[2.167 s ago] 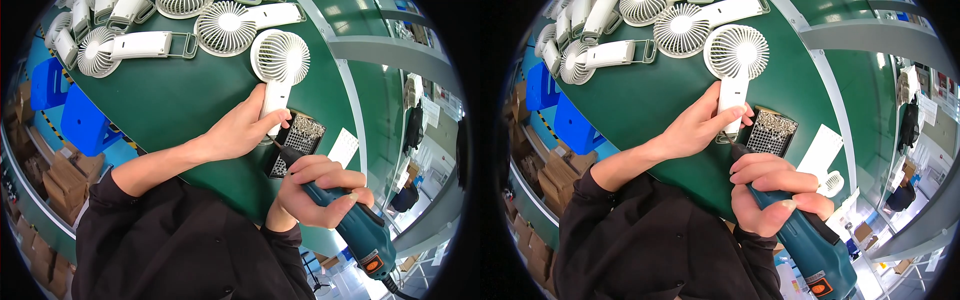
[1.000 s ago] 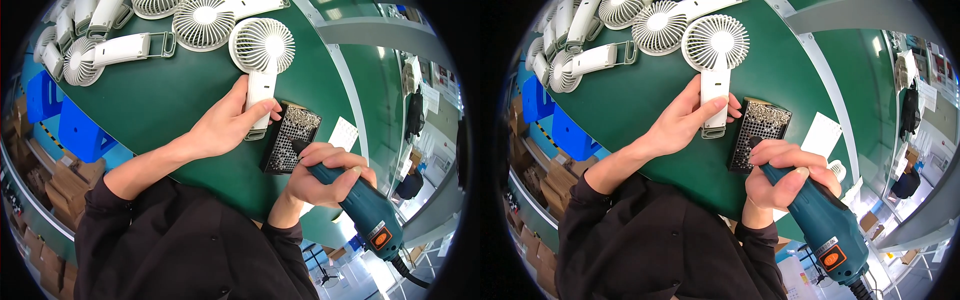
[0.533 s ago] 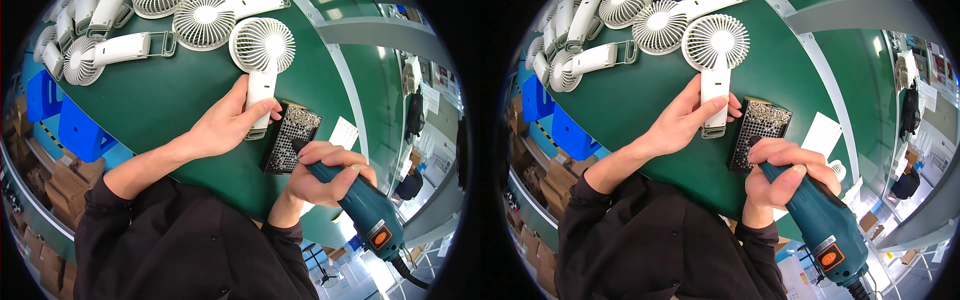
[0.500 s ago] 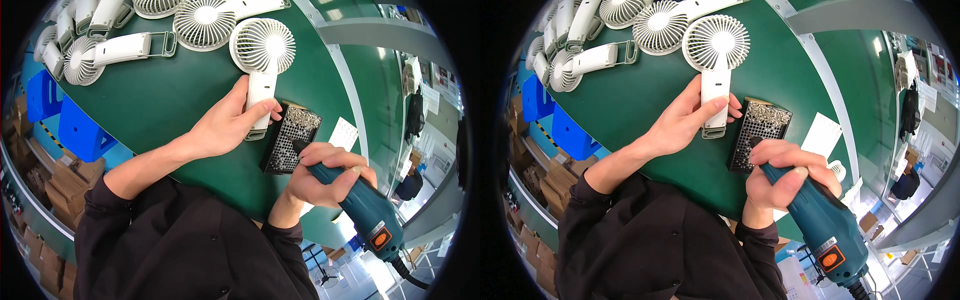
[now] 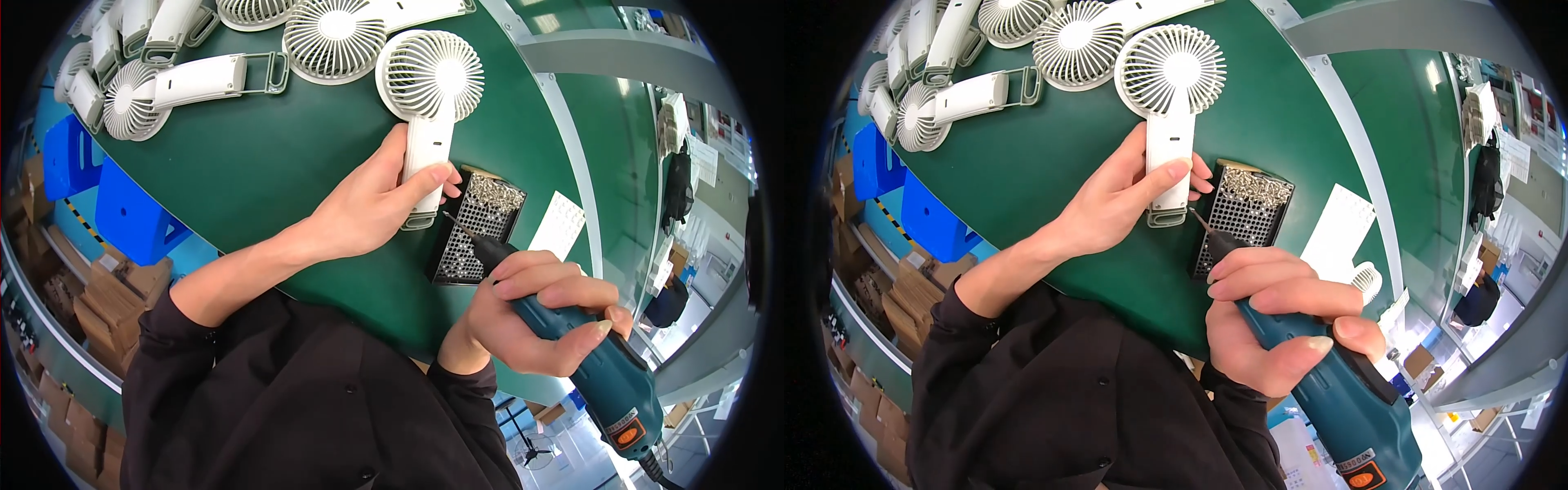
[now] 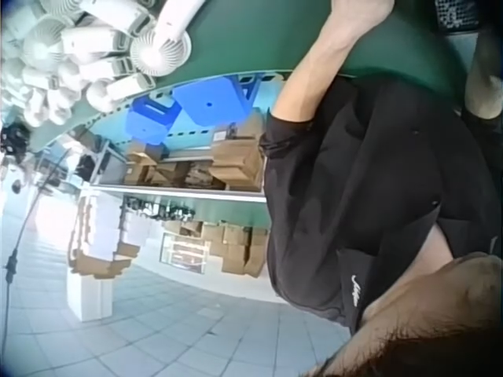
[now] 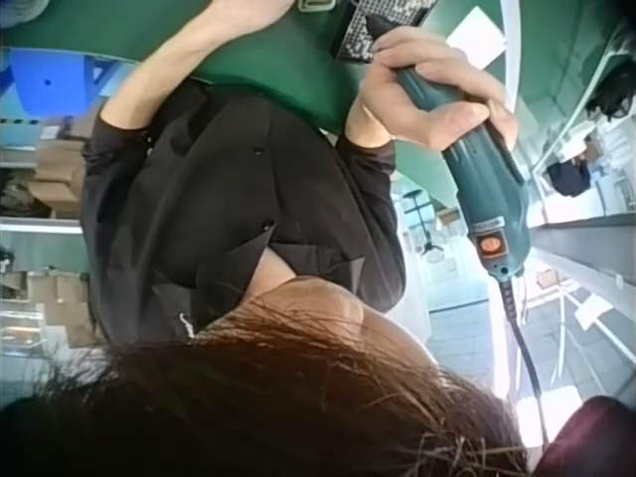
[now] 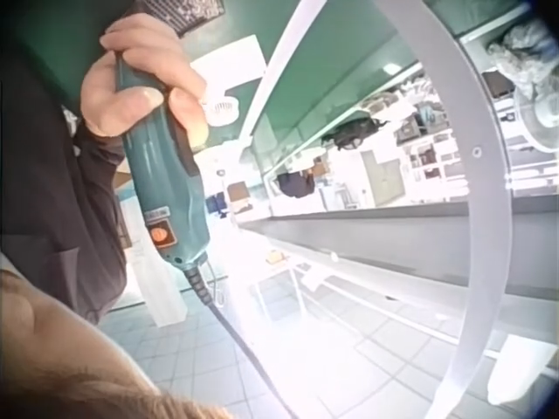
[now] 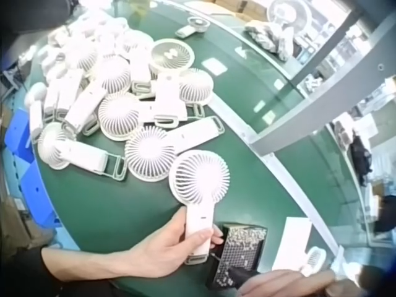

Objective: Assemble handheld fans by screwing together components with an electric screwdriver.

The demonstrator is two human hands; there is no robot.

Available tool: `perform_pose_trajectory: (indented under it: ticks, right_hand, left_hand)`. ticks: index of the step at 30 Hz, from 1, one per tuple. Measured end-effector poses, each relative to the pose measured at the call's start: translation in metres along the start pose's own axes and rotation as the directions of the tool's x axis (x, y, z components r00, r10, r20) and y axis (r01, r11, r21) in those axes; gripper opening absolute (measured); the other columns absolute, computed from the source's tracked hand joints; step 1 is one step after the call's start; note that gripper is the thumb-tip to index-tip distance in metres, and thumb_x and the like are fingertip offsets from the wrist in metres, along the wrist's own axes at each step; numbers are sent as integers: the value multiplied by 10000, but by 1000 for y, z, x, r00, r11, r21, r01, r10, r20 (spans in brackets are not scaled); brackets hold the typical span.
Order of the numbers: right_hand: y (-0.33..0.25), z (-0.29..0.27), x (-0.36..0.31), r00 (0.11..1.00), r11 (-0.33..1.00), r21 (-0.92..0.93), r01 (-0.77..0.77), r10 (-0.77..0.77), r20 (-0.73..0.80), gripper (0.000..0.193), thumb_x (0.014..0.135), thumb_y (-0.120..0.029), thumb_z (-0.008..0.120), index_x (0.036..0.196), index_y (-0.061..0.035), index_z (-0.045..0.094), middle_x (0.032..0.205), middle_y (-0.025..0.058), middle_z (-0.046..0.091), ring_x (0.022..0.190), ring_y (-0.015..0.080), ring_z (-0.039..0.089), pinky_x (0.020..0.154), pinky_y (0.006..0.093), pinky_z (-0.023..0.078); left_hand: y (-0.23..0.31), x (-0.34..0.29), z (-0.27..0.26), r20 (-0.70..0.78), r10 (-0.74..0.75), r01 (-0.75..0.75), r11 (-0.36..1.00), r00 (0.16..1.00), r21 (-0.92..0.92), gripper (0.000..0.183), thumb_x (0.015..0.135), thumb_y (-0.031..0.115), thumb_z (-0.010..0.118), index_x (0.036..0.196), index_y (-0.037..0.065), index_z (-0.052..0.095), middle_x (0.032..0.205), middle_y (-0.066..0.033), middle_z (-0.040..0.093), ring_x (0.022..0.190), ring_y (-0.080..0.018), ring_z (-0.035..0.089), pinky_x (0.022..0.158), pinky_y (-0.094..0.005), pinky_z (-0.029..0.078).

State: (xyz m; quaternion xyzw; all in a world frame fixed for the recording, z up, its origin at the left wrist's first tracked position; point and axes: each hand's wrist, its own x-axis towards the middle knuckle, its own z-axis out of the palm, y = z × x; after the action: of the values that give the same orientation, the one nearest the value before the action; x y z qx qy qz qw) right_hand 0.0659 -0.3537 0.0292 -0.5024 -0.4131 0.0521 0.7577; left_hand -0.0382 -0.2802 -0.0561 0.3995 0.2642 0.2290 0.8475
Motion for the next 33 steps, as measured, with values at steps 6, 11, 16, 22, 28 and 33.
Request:
perform_pose_trajectory:
  ticks: [6,11,16,22,28,33]
  right_hand:
    - [3,4,-2,999,999,26,-31,31,13,297,979,-289,406,1164,-57,388,687,85,469,320,176,396,295,317,385]
    - [9,3,-4,997,999,8,-35,34,70,249,980,-268,397,1126,-66,394,688,87,467,317,176,408,298,315,402]
    - [13,1,-6,994,998,33,-47,44,96,202,986,-256,398,1072,-73,400,691,91,473,316,176,416,298,318,412]
    - [-4,-13,6,996,998,63,10,-16,92,278,1014,-273,358,1191,-72,432,708,104,489,318,187,408,299,329,414]
    - [-54,-43,39,962,968,-78,-238,246,118,325,994,-258,431,1186,4,420,709,136,495,315,173,387,296,319,393]
    - [-79,-43,38,904,902,81,-424,417,88,360,962,-242,530,1168,29,415,708,142,495,316,162,390,290,302,367]
  left_hand:
    - [1,0,1,1,-5,5,1000,1000,8,346,1035,207,495,1267,-28,390,1079,-90,641,1012,-143,638,878,-290,509]
    - [1,-2,-1,-7,-5,5,1000,1000,18,348,1035,210,492,1267,-27,390,1081,-92,643,1016,-145,641,881,-290,508]
    - [3,-1,-3,4,4,-4,999,1000,32,352,1037,216,488,1271,-27,389,1080,-94,644,1012,-147,646,881,-288,509]
    - [3,3,1,47,-12,16,997,999,-77,336,1029,153,510,1271,-34,369,1103,-108,630,975,-163,646,858,-296,527]
    - [32,17,44,236,-20,-11,992,972,130,343,1009,195,560,1228,-25,414,1103,-114,636,969,-149,644,822,-288,525]
    - [-13,72,115,519,-12,-294,813,855,503,483,872,341,664,1155,-45,597,1050,-269,673,979,-311,676,810,-375,521]
